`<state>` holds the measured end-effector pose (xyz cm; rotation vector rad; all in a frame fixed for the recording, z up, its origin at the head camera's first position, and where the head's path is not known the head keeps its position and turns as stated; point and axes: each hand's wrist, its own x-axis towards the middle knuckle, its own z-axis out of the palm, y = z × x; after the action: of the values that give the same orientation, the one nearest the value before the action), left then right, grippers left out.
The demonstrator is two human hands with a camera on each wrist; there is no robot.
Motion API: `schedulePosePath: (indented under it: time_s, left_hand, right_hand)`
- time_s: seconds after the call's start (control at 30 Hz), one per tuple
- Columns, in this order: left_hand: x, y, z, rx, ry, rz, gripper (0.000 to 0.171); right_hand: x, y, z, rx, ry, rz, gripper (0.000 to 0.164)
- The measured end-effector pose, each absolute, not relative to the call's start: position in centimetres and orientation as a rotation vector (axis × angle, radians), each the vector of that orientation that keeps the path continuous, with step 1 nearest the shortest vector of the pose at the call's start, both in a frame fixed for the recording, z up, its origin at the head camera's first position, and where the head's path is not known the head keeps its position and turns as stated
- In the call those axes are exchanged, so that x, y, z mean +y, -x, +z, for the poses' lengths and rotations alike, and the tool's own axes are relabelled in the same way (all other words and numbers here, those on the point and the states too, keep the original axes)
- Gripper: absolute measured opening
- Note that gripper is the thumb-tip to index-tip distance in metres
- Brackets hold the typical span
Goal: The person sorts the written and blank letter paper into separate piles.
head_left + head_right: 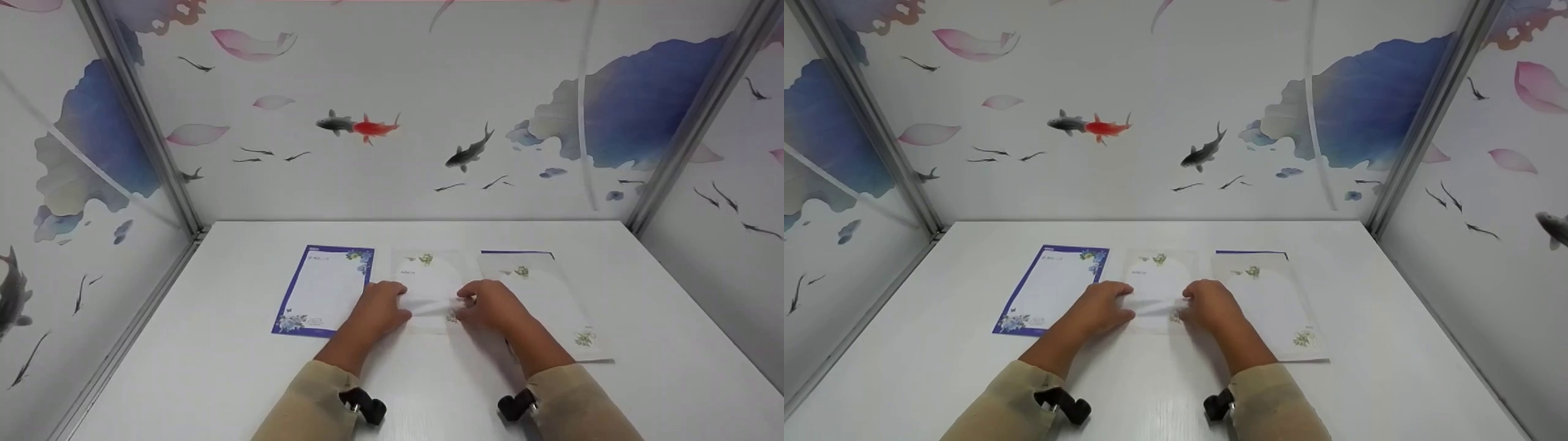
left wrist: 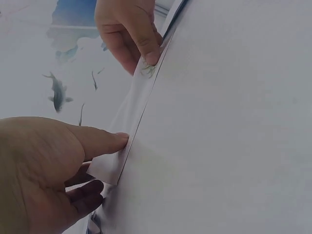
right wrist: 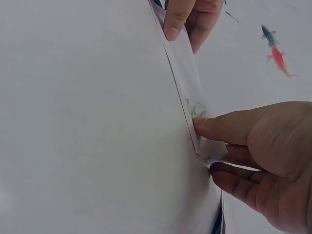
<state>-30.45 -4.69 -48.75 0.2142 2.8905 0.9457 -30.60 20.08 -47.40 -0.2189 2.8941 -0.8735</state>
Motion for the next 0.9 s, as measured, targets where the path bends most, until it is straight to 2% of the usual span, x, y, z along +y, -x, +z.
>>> schedulePosePath:
  time_s: [0.27,0.43,0.6,0.77,0.9]
  left_hand:
    - [-4.5,30.7,-48.4,2.862,-0.075,1.1,0.038]
    - [-4.6,30.9,-48.2,2.842,0.095,1.241,0.04]
    - [-5.0,31.2,-48.2,2.773,0.219,1.415,0.043]
    - [-5.5,31.5,-48.3,2.745,0.252,1.483,0.038]
    - [-6.2,31.4,-48.0,2.748,0.285,1.534,0.035]
  right_hand:
    - [20.3,31.1,-47.3,2.795,-0.059,-1.102,0.04]
    - [20.6,31.2,-47.2,2.766,-0.18,-1.223,0.046]
    - [20.8,31.1,-46.9,2.743,-0.209,-1.295,0.042]
    - [20.6,31.1,-46.6,2.725,-0.226,-1.339,0.036]
    - [19.8,31.2,-46.5,2.663,-0.27,-1.425,0.037]
